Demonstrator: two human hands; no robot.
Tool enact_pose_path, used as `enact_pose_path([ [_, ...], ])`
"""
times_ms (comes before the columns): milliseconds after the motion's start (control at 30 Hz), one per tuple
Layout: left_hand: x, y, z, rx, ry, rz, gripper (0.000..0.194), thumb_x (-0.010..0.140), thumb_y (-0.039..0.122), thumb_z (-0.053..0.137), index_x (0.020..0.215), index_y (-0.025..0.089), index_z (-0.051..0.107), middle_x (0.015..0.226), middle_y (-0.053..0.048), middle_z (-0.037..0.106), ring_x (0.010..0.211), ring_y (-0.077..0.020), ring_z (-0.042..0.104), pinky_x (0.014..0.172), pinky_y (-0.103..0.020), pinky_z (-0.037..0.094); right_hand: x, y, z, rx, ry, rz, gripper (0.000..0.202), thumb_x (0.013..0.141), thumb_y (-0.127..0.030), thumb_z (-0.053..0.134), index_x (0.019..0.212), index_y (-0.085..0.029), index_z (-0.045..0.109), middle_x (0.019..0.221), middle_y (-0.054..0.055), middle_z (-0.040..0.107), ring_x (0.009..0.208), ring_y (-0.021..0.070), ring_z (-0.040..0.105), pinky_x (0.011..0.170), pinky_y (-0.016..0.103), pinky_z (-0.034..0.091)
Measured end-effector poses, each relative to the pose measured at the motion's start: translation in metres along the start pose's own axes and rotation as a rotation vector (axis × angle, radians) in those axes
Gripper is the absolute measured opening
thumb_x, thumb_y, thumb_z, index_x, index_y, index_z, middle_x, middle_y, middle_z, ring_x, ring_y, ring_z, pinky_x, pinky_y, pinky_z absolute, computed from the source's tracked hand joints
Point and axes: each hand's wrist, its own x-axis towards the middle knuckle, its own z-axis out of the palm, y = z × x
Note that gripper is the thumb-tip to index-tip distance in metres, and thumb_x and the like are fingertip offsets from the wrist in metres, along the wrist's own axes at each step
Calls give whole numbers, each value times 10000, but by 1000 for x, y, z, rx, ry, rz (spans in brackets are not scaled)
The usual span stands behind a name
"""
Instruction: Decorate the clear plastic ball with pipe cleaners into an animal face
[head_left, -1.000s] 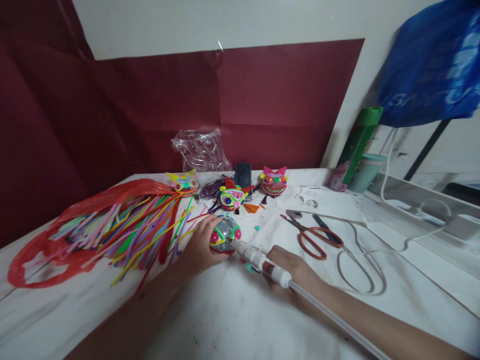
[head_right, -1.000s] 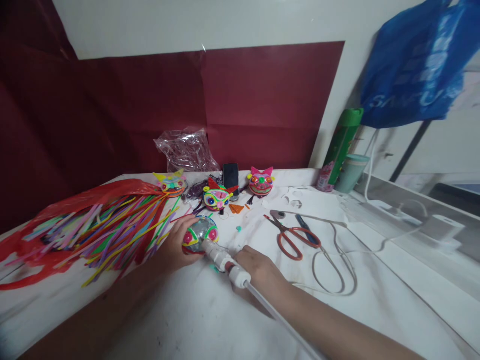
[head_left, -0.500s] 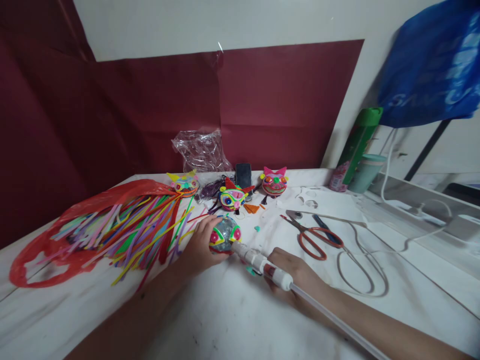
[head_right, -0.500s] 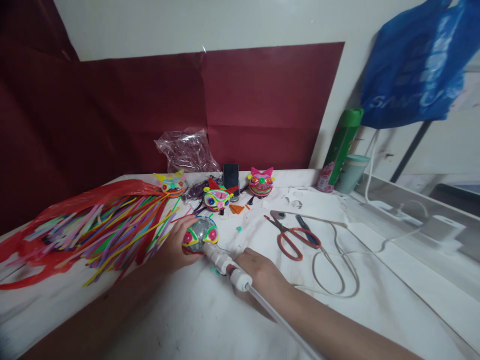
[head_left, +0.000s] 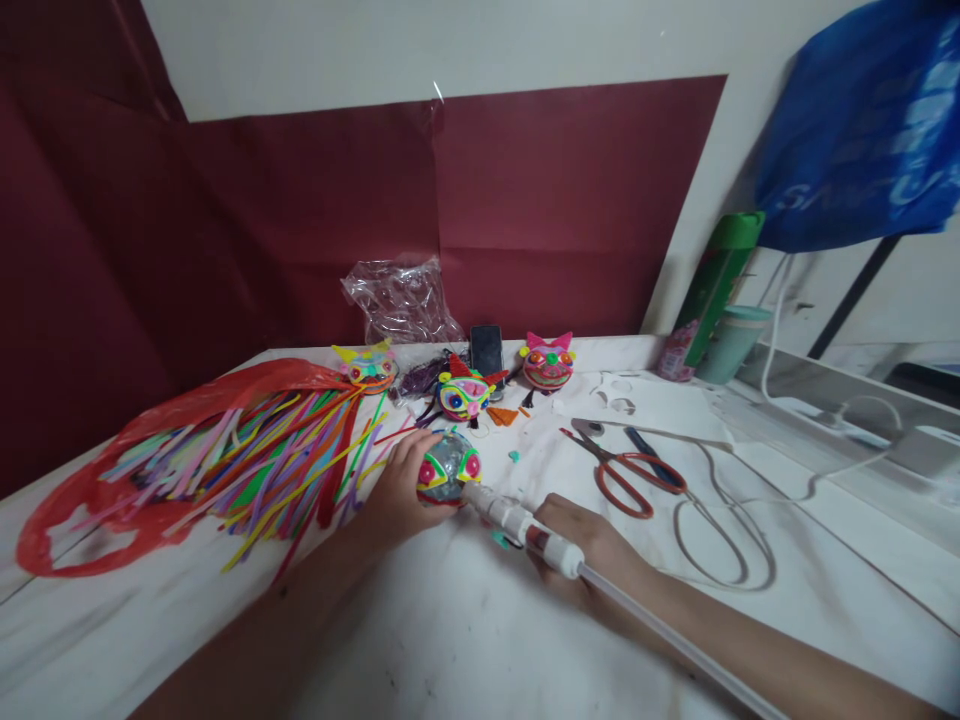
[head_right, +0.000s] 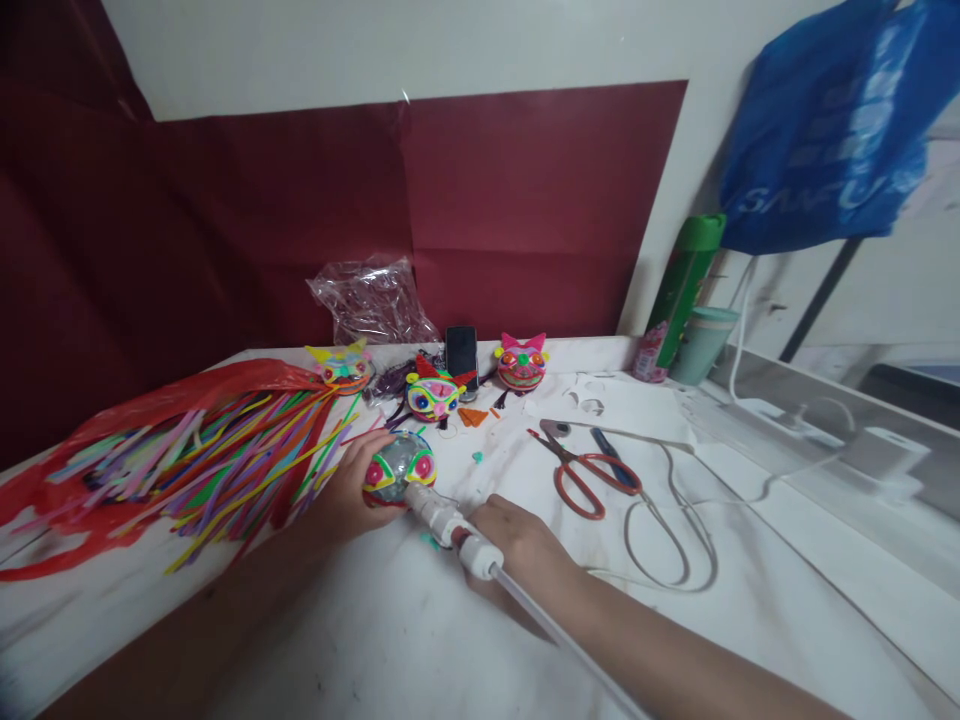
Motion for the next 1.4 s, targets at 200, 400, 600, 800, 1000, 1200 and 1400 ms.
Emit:
enact_pose_path([
  [200,0,3,-2,13,-20,3,761,576,252,740,1254,192,399,1277,-154,453,1226,-334,430,1027,-489,379,2,0,1,13,-15,-12,152,761,-99,474,692,-212,399,618,6,496,598,154,477,525,262,353],
  [400,0,4,-2,18,-17,18,747,587,266,737,1249,178,402,1276,-161,455,1223,-330,433,1031,-478,378,0,2,4,8,18,-17,170,745,-84,486,692,-215,391,623,0,491,593,149,473,528,255,347],
  [600,0,3,-1,22,-17,15,751,582,261,737,1249,176,404,1281,-164,454,1225,-331,432,1032,-483,374,4,-1,2,-9,56,8,172,739,-80,484,693,-213,385,607,-4,482,571,142,462,512,247,337],
  [800,0,2,-2,24,-28,9,770,571,276,747,1252,159,408,1280,-179,450,1219,-337,435,1024,-485,380,2,0,0,-31,37,-30,189,727,-63,485,673,-212,381,602,-4,483,568,140,456,510,243,329],
  [1000,-1,1,-1,24,-15,12,753,591,291,736,1254,164,402,1275,-174,454,1224,-330,430,1030,-481,374,1,0,0,-13,17,-10,182,728,-63,478,683,-212,383,614,-3,483,575,138,451,514,243,335],
  [1200,0,3,-2,28,-25,4,760,575,266,739,1250,155,409,1279,-177,452,1225,-331,429,1032,-476,373,7,-3,-1,1,47,-39,173,736,-69,469,672,-210,392,593,0,491,559,136,461,503,239,353],
  [1400,0,4,-2,42,-40,16,757,588,274,731,1259,157,402,1290,-182,449,1233,-333,423,1032,-488,369,9,-4,-5,-5,72,-48,168,767,-72,454,678,-205,405,597,-1,486,563,129,466,502,229,355],
])
